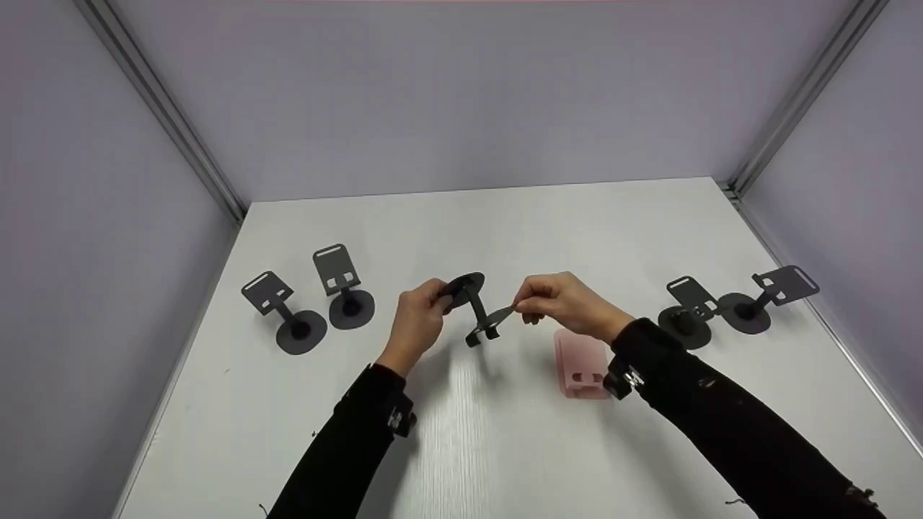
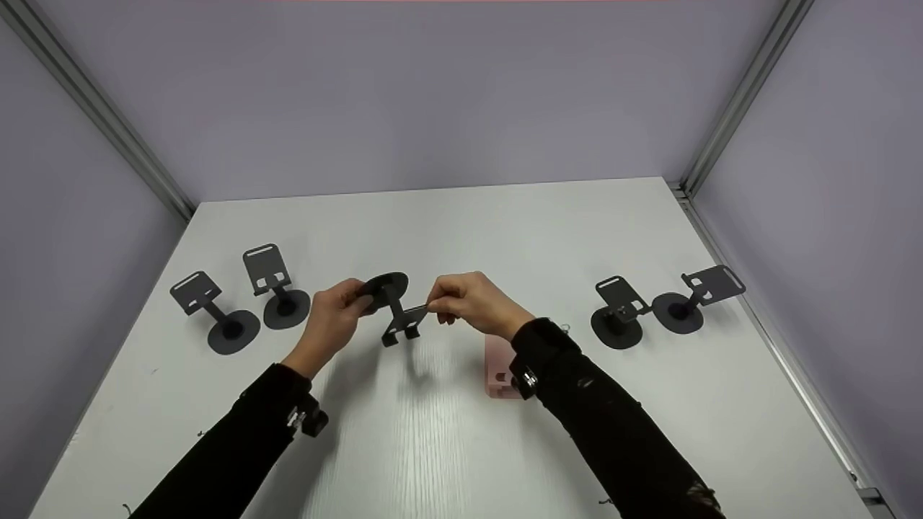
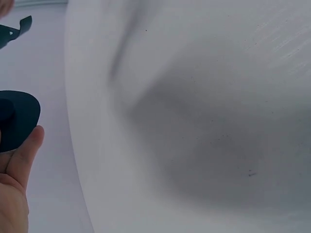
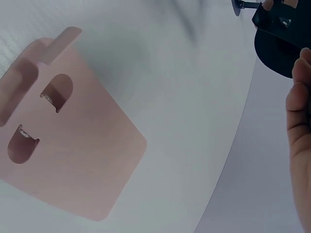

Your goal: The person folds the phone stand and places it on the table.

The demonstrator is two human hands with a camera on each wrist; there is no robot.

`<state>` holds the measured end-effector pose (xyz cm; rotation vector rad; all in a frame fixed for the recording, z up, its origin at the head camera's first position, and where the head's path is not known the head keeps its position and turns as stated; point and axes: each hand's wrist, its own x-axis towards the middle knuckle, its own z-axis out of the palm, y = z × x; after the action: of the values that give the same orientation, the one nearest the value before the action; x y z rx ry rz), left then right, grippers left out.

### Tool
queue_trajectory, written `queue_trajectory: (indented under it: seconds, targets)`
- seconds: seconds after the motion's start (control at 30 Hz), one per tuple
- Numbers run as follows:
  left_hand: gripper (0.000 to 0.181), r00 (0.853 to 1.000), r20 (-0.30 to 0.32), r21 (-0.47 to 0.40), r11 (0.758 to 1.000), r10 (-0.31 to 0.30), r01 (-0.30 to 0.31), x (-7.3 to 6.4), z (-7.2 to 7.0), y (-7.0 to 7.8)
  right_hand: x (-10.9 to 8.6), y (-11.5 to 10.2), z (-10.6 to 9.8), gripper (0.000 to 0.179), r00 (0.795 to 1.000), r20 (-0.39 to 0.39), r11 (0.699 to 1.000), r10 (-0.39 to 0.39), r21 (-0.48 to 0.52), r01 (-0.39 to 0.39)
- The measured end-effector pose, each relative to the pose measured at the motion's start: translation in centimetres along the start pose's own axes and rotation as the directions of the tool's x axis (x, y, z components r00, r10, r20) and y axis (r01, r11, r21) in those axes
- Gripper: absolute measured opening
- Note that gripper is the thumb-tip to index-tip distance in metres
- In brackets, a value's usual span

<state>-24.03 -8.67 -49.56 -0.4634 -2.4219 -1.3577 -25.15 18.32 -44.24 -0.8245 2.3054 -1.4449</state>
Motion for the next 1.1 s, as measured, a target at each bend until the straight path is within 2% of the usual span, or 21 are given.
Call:
queue_trajectory:
  seconds: [0.4, 0.63, 0.8, 0.93, 1.1]
  targets:
    - [0.007, 0.999, -0.036, -0.002, 1.000, 0.010, -0.010, -0.21, 0.05, 0.08, 0.25, -0.17, 0.00, 0.010, 0.999, -0.042, 1.000, -0.021, 0.011, 0.021]
    - [0.005, 1.000, -0.005, 0.033, 0.999, 0.005, -0.005, -0.34, -0.07, 0.48, 0.43, -0.17, -0.10, 0.010, 0.999, -0.048, 0.999, 0.025, 0.027, -0.024]
    - [0.006, 0.998, -0.023, 0.068, 0.996, 0.055, -0.054, -0.39, 0.07, 0.69, 0.52, -0.09, -0.13, 0.011, 0.999, -0.044, 1.000, 0.019, 0.013, -0.018]
    - [0.005, 0.992, -0.047, 0.096, 0.989, 0.114, -0.109, -0.46, 0.30, 0.80, 0.57, 0.19, -0.14, 0.013, 0.998, -0.050, 0.998, 0.036, 0.048, -0.033]
    - [0.004, 0.986, -0.052, 0.107, 0.983, 0.156, -0.150, -0.51, 0.64, 0.87, 0.58, 0.48, -0.08, 0.016, 0.996, -0.063, 0.995, 0.065, 0.079, -0.060]
